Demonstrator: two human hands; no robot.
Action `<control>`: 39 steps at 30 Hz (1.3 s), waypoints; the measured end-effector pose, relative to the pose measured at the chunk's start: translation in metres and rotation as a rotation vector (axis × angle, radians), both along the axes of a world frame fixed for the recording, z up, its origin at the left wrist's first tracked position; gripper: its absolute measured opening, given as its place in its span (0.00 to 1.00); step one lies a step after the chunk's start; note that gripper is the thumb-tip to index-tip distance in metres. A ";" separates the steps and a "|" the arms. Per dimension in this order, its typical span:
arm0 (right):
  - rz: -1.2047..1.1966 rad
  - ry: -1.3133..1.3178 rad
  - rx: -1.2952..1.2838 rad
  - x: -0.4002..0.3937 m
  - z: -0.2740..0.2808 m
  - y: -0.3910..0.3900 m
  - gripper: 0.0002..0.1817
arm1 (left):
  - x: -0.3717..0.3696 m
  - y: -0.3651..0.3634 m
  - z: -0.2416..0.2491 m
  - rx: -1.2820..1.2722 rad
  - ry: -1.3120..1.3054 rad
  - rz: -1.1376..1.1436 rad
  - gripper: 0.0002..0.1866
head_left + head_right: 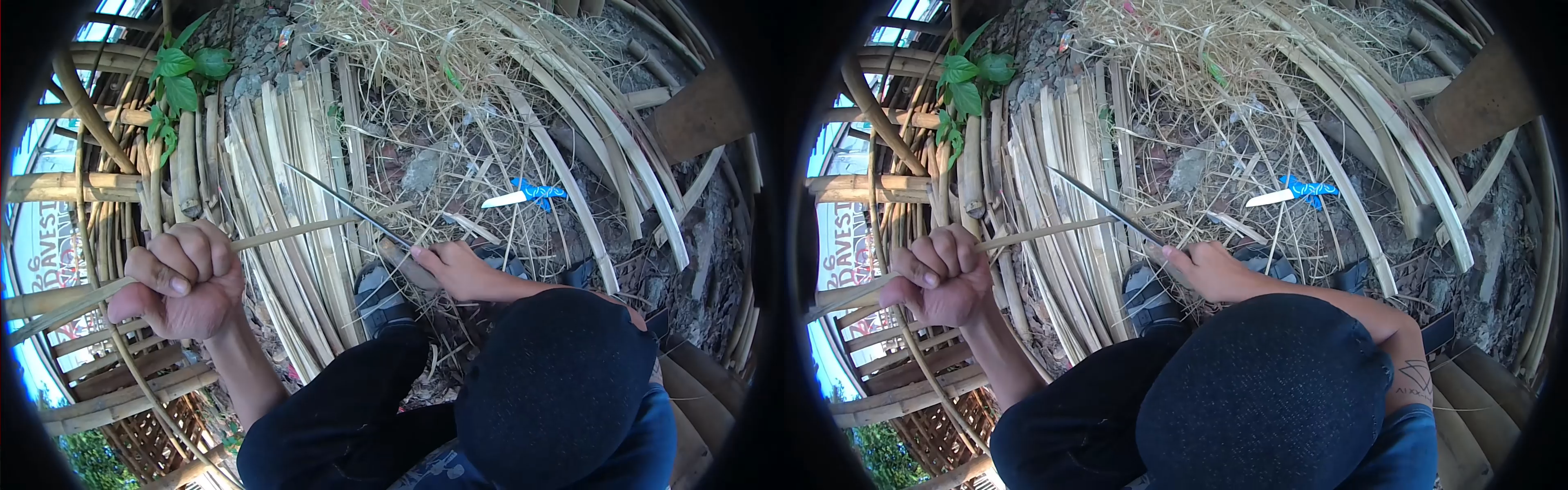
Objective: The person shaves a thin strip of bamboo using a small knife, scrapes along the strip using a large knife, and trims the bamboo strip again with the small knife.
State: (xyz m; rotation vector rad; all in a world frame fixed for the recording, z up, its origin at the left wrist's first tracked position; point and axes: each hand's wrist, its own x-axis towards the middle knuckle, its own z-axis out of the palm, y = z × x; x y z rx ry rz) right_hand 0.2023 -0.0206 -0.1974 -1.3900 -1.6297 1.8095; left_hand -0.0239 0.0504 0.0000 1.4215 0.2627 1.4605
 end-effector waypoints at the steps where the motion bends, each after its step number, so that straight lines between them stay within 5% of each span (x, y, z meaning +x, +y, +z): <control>1: -0.052 -0.021 -0.116 -0.002 -0.017 -0.004 0.37 | 0.002 -0.001 0.000 0.019 0.015 0.004 0.29; 4: -0.094 -0.060 -0.213 0.000 -0.017 -0.005 0.36 | 0.000 0.003 -0.004 0.067 0.017 -0.010 0.29; 7: 0.020 0.158 0.089 0.003 0.014 0.001 0.30 | 0.000 0.004 -0.002 0.057 0.011 -0.011 0.29; 20: 0.069 0.013 0.110 -0.002 0.005 0.000 0.30 | -0.007 0.003 -0.005 0.004 -0.066 -0.003 0.29; 22: -0.087 0.023 -0.201 -0.004 -0.010 -0.001 0.34 | -0.005 0.002 -0.003 0.026 -0.057 0.014 0.29; 26: -0.015 0.112 -0.024 0.003 0.011 0.003 0.35 | -0.003 0.004 -0.004 0.045 -0.024 -0.002 0.29; 34: -0.010 0.088 -0.189 0.003 0.007 0.002 0.32 | 0.007 -0.001 -0.001 0.023 0.003 -0.018 0.28; 37: -0.012 0.030 0.128 0.005 0.012 0.001 0.31 | 0.008 -0.001 -0.003 0.023 0.014 -0.047 0.28; 39: -0.020 0.021 0.009 0.002 -0.006 -0.002 0.31 | 0.007 -0.002 -0.001 0.040 0.035 -0.038 0.28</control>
